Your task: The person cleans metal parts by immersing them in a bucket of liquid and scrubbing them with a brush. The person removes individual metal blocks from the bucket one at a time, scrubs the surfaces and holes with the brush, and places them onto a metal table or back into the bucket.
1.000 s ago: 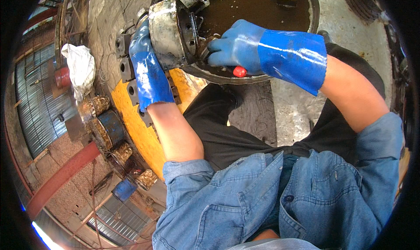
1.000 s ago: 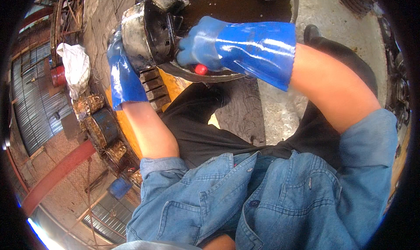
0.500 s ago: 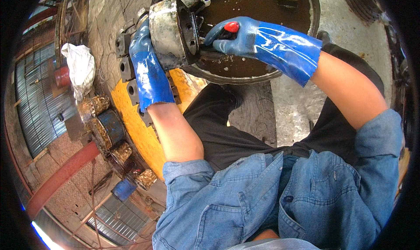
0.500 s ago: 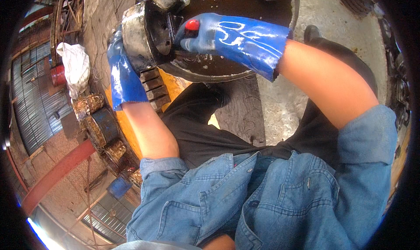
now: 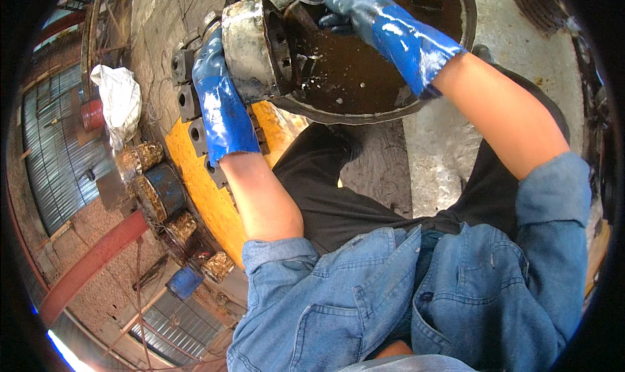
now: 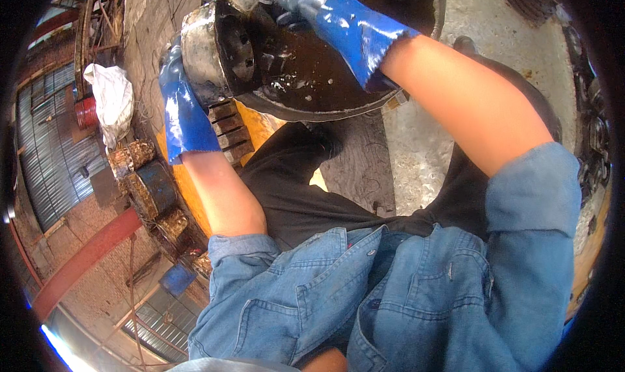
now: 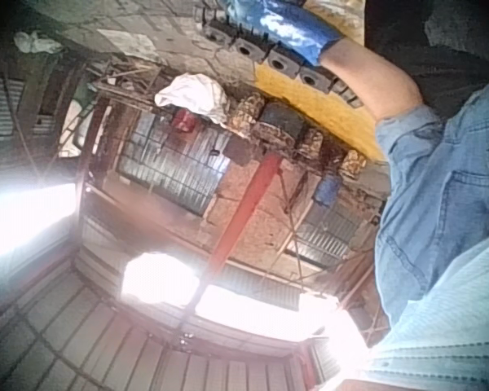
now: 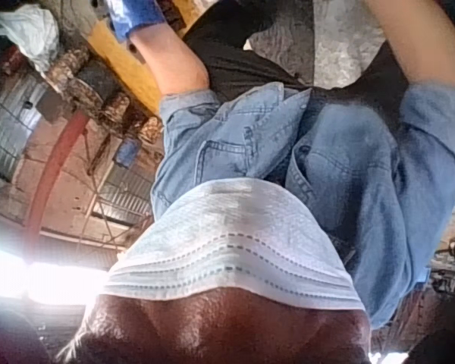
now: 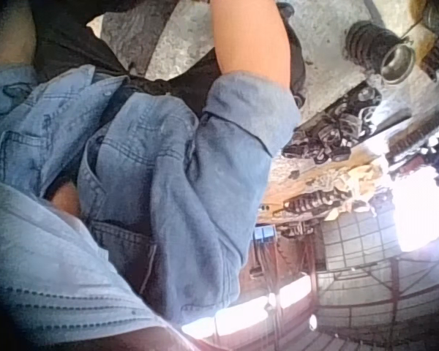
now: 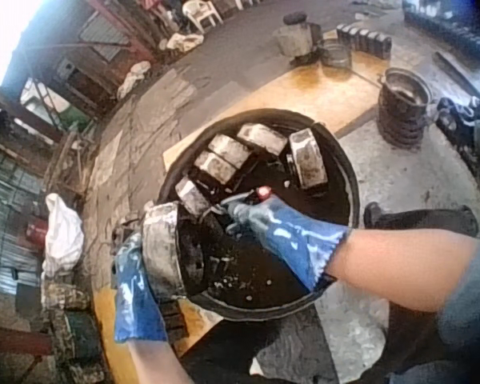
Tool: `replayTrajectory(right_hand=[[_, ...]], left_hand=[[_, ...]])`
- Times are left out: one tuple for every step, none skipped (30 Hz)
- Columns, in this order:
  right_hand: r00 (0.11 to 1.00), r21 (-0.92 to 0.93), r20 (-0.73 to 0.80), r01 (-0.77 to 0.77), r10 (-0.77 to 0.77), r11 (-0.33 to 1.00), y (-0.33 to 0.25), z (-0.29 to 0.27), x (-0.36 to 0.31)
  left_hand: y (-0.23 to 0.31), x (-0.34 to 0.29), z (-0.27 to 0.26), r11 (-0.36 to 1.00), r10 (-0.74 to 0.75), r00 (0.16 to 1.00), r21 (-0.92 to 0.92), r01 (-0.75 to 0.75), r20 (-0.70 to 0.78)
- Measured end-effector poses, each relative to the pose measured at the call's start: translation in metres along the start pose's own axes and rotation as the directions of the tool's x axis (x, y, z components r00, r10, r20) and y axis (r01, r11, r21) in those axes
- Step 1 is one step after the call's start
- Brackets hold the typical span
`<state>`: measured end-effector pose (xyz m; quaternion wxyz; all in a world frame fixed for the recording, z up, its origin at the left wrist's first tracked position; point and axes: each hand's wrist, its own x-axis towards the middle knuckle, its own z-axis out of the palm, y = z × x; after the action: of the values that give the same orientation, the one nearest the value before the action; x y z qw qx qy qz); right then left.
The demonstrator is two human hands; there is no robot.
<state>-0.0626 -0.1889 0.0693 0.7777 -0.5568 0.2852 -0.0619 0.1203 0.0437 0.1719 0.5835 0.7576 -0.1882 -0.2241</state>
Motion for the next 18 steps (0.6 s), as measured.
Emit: replayTrajectory(right_hand=[[1.000, 0.015, -0.019, 0.014, -0.013, 1.000, -0.001, -0.003, -0.002], [0.999, 0.030, -0.030, 0.023, -0.022, 0.999, -0.004, -0.006, -0.001], [0.999, 0.042, -0.037, 0.031, -0.029, 0.999, -0.005, -0.009, -0.002], [0.998, 0.055, -0.046, 0.039, -0.037, 0.998, -0.006, -0.010, -0.003], [0.998, 0.067, -0.053, 0.044, -0.041, 0.997, -0.007, -0.010, -0.004], [0.998, 0.079, -0.050, 0.047, -0.043, 0.996, -0.007, -0.009, -0.005], [0.998, 0.094, -0.041, 0.050, -0.046, 0.994, -0.007, -0.006, -0.005], [0.998, 0.114, -0.029, 0.053, -0.050, 0.992, -0.006, -0.002, -0.006], [0.998, 0.135, -0.026, 0.057, -0.054, 0.989, -0.005, 0.000, -0.008], [0.998, 0.156, -0.029, 0.063, -0.060, 0.986, -0.004, 0.001, -0.010], [0.998, 0.173, -0.028, 0.066, -0.062, 0.983, -0.003, 0.003, -0.012], [0.997, 0.190, -0.029, 0.072, -0.067, 0.979, -0.002, 0.004, -0.015], [0.997, 0.212, -0.024, 0.076, -0.073, 0.974, -0.002, 0.004, -0.016], [0.997, 0.236, -0.005, 0.075, -0.076, 0.969, 0.002, 0.011, -0.014], [0.997, 0.257, -0.007, 0.079, -0.080, 0.963, 0.003, 0.012, -0.016], [0.996, 0.279, -0.009, 0.085, -0.086, 0.956, 0.004, 0.013, -0.019], [0.996, 0.307, -0.008, 0.090, -0.092, 0.948, 0.006, 0.014, -0.023], [0.995, 0.332, -0.004, 0.091, -0.095, 0.939, 0.008, 0.016, -0.028]], left_hand=[[0.002, 0.002, -0.008, 0.996, -0.031, 0.996, -0.077, 0.038, 0.081], [-0.003, 0.002, -0.009, 0.997, -0.021, 0.999, -0.074, 0.024, 0.040], [-0.003, -0.001, -0.005, 0.997, -0.012, 1.000, -0.074, 0.013, 0.016], [-0.003, -0.004, -0.002, 0.997, -0.009, 1.000, -0.078, 0.010, 0.001], [-0.003, -0.006, 0.002, 0.997, -0.008, 1.000, -0.081, 0.007, -0.007], [-0.003, -0.009, 0.004, 0.997, -0.008, 1.000, -0.083, 0.007, -0.015], [-0.003, -0.012, 0.004, 0.996, -0.008, 1.000, -0.085, 0.006, -0.023], [-0.004, -0.015, 0.004, 0.997, -0.006, 0.999, -0.080, 0.004, -0.033], [-0.003, -0.015, 0.006, 0.997, -0.005, 0.999, -0.080, 0.002, -0.036], [-0.003, -0.016, 0.007, 0.997, -0.003, 0.999, -0.080, 0.000, -0.037], [-0.002, -0.016, 0.009, 0.997, 0.001, 0.999, -0.078, -0.003, -0.038], [-0.002, -0.017, 0.011, 0.997, 0.003, 0.999, -0.079, -0.006, -0.040], [-0.001, -0.017, 0.012, 0.997, 0.005, 0.999, -0.081, -0.008, -0.042], [-0.003, -0.019, 0.007, 0.997, 0.000, 0.998, -0.074, -0.005, -0.063], [-0.004, -0.020, 0.008, 0.997, 0.001, 0.998, -0.078, -0.006, -0.062], [-0.004, -0.020, 0.009, 0.997, 0.005, 0.998, -0.082, -0.010, -0.062], [-0.004, -0.020, 0.010, 0.996, 0.006, 0.998, -0.083, -0.010, -0.058], [-0.004, -0.021, 0.010, 0.996, 0.008, 0.998, -0.085, -0.013, -0.062]])
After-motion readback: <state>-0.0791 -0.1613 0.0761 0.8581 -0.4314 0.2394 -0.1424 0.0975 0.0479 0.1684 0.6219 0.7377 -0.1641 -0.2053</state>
